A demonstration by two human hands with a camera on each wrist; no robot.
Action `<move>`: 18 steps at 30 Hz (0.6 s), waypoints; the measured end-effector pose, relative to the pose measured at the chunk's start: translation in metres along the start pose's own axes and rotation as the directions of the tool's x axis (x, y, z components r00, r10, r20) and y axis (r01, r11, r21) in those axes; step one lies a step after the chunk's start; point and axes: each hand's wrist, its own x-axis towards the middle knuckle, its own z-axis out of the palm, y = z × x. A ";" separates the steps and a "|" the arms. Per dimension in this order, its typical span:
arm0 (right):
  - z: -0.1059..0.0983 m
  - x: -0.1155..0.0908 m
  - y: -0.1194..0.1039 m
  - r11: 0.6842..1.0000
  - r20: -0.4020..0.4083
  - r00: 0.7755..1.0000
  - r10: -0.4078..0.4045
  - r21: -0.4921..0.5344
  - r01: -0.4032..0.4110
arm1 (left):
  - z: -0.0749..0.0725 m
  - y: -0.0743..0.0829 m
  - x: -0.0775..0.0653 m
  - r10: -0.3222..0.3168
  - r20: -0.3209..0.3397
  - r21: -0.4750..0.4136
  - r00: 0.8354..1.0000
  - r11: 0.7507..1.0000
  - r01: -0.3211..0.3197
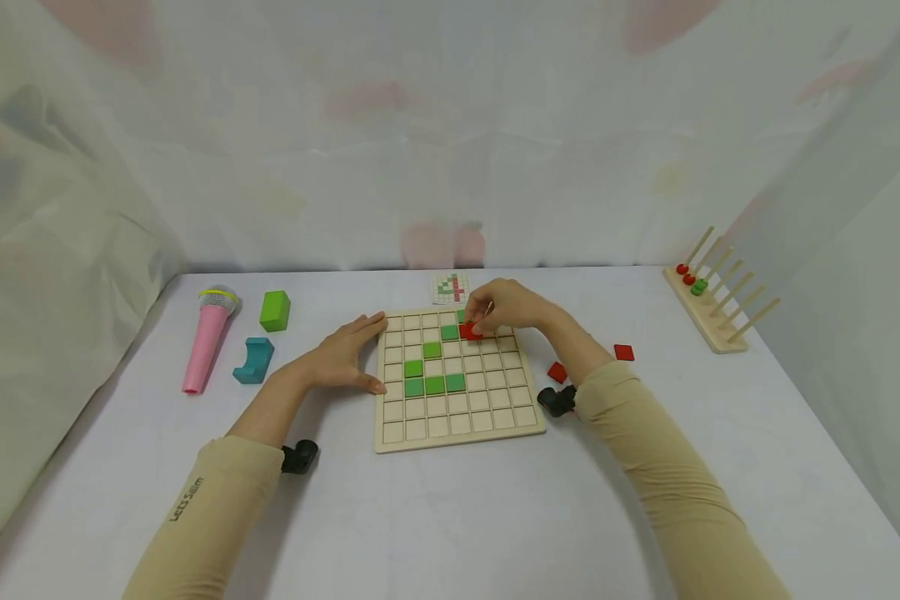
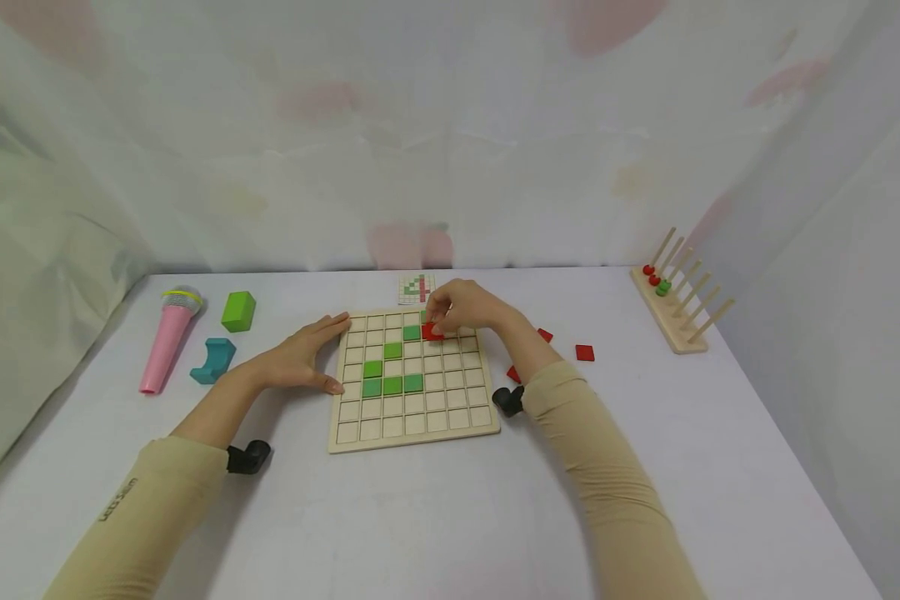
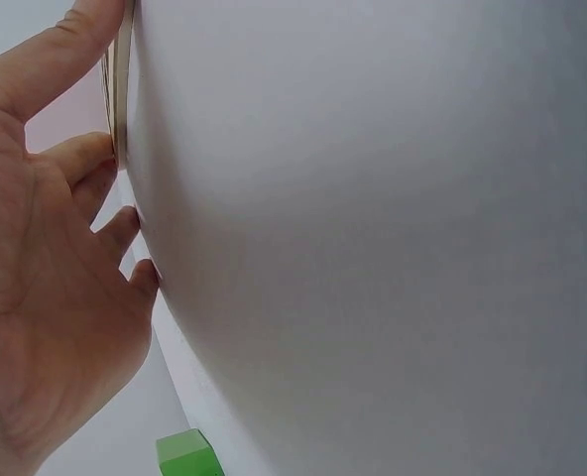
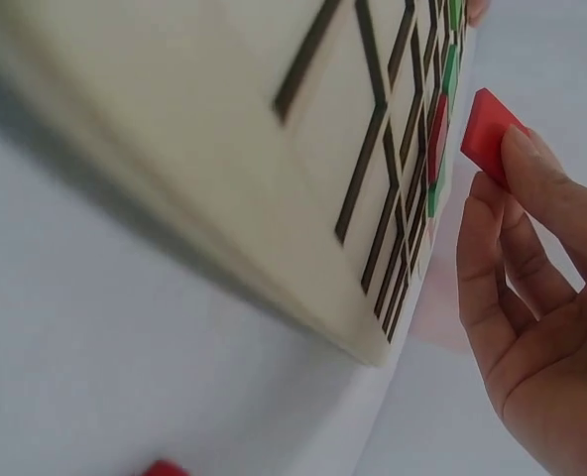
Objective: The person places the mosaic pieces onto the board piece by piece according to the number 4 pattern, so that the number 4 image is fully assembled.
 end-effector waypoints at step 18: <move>0.010 0.012 -0.002 0.995 0.045 0.997 0.062 -0.083 -0.058 | -0.001 0.001 0.001 0.014 -0.005 0.005 1.000 1.000 -0.014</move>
